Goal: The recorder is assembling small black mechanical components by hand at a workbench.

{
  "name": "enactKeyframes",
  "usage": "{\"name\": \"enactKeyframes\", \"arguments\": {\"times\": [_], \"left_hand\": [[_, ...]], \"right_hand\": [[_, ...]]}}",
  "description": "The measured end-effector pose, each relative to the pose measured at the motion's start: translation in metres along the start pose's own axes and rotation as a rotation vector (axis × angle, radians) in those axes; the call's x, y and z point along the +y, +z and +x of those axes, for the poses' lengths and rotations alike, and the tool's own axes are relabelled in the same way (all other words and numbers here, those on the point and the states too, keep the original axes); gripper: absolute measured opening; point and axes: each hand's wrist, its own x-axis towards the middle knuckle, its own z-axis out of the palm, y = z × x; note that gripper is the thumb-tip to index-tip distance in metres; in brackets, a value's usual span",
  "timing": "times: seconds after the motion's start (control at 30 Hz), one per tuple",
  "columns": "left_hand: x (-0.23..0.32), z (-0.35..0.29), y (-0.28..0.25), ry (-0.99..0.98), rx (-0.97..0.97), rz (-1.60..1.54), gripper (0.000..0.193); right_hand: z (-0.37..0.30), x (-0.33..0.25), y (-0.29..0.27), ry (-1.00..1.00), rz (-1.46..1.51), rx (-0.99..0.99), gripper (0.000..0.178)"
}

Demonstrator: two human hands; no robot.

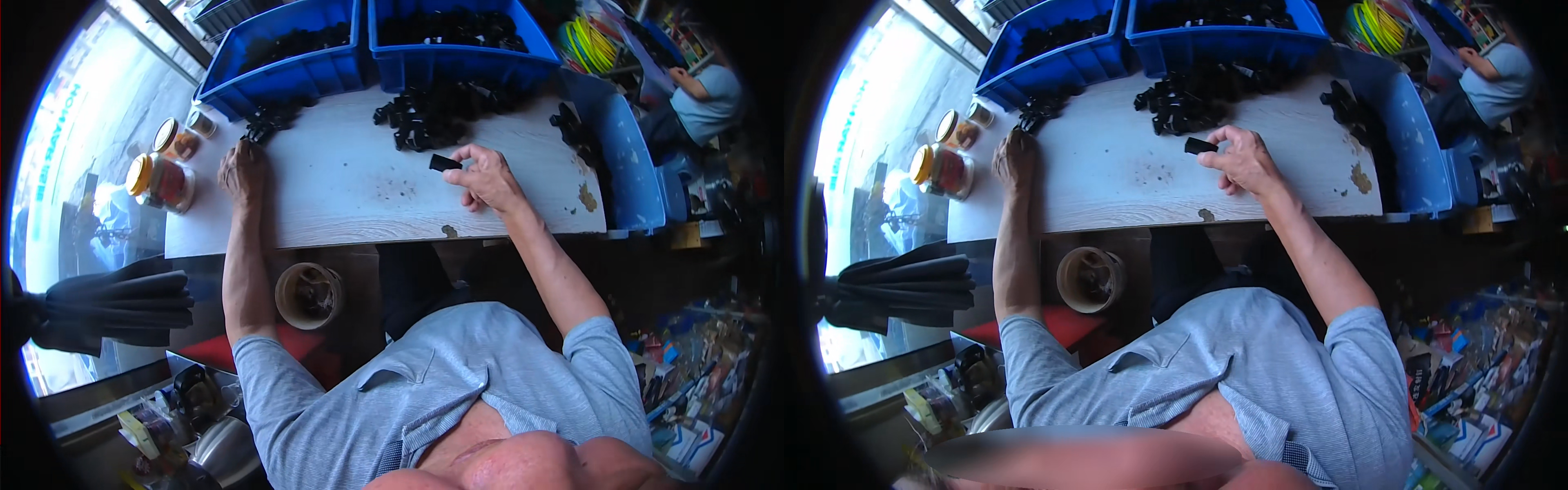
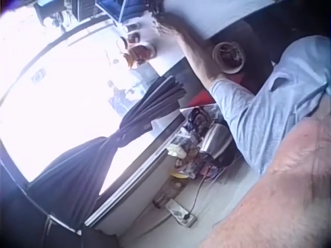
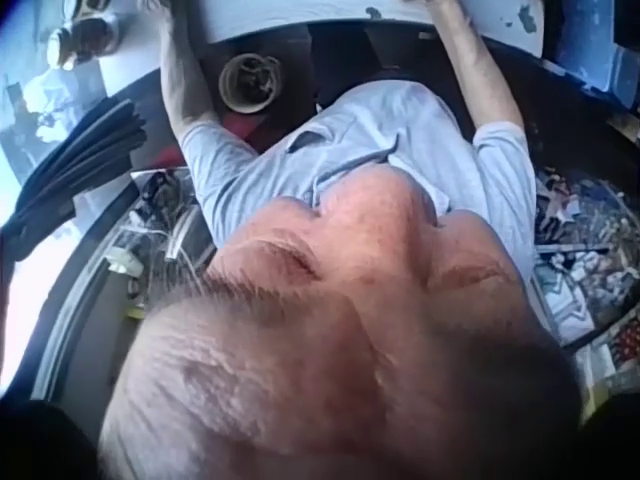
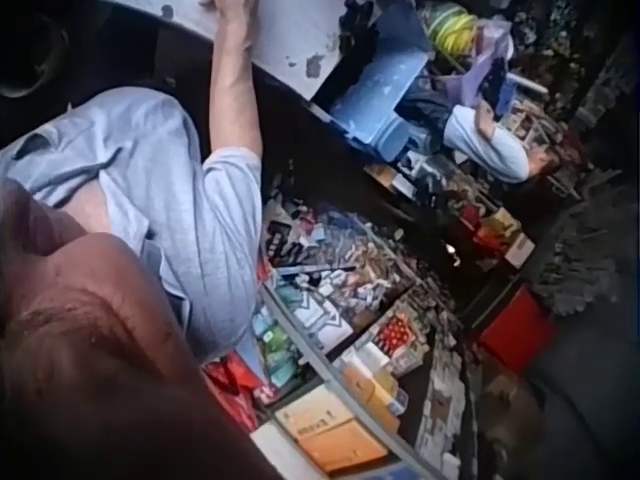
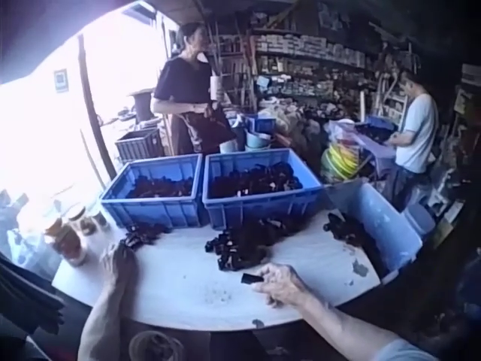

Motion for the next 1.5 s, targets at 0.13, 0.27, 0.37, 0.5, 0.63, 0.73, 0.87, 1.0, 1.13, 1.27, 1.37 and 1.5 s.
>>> {"name": "enactKeyframes", "arguments": {"times": [0.13, 0.27, 0.37, 0.5, 0.63, 0.73, 0.87, 1.0, 1.13, 1.27, 1.37, 1.5], "left_hand": [[0.022, -0.012, -0.016, -0.025, -0.068, -0.034, 0.018], [0.035, -0.031, -0.031, -0.021, -0.065, -0.133, 0.019], [0.045, -0.043, -0.047, -0.032, -0.097, -0.120, 0.019], [0.063, -0.061, -0.063, -0.036, -0.163, -0.233, 0.021], [0.094, -0.078, -0.076, 0.112, -0.158, -0.390, 0.024], [0.122, -0.084, -0.083, 0.211, -0.241, -0.372, 0.032], [0.157, -0.087, -0.080, 0.288, -0.255, -0.401, 0.032], [0.196, -0.083, -0.077, 0.345, -0.305, -0.446, 0.032], [0.201, -0.083, -0.072, 0.380, -0.259, -0.455, 0.031], [0.201, -0.083, -0.072, 0.363, -0.266, -0.487, 0.030], [0.200, -0.083, -0.070, 0.369, -0.250, -0.479, 0.029], [0.199, -0.082, -0.069, 0.370, -0.228, -0.514, 0.029]], "right_hand": [[-0.005, 0.008, -0.009, 0.017, 0.088, 0.008, 0.039], [-0.005, 0.014, -0.027, 0.065, 0.254, 0.026, 0.049], [-0.002, 0.022, -0.051, 0.067, 0.299, 0.072, 0.049], [0.008, 0.031, -0.108, 0.089, 0.338, 0.379, 0.043], [0.015, 0.037, -0.164, 0.103, 0.354, 0.705, 0.034], [0.018, 0.035, -0.179, 0.091, 0.310, 0.790, 0.042], [0.028, 0.013, -0.153, 0.072, 0.220, 0.574, 0.052], [0.046, -0.003, -0.122, 0.021, 0.107, 0.474, 0.052], [0.069, -0.010, -0.110, -0.010, 0.002, 0.389, 0.055], [0.081, -0.012, -0.106, 0.019, -0.097, 0.381, 0.040], [0.082, -0.008, -0.104, 0.029, -0.120, 0.343, 0.032], [0.073, -0.001, -0.104, 0.025, -0.108, 0.293, 0.023]]}}
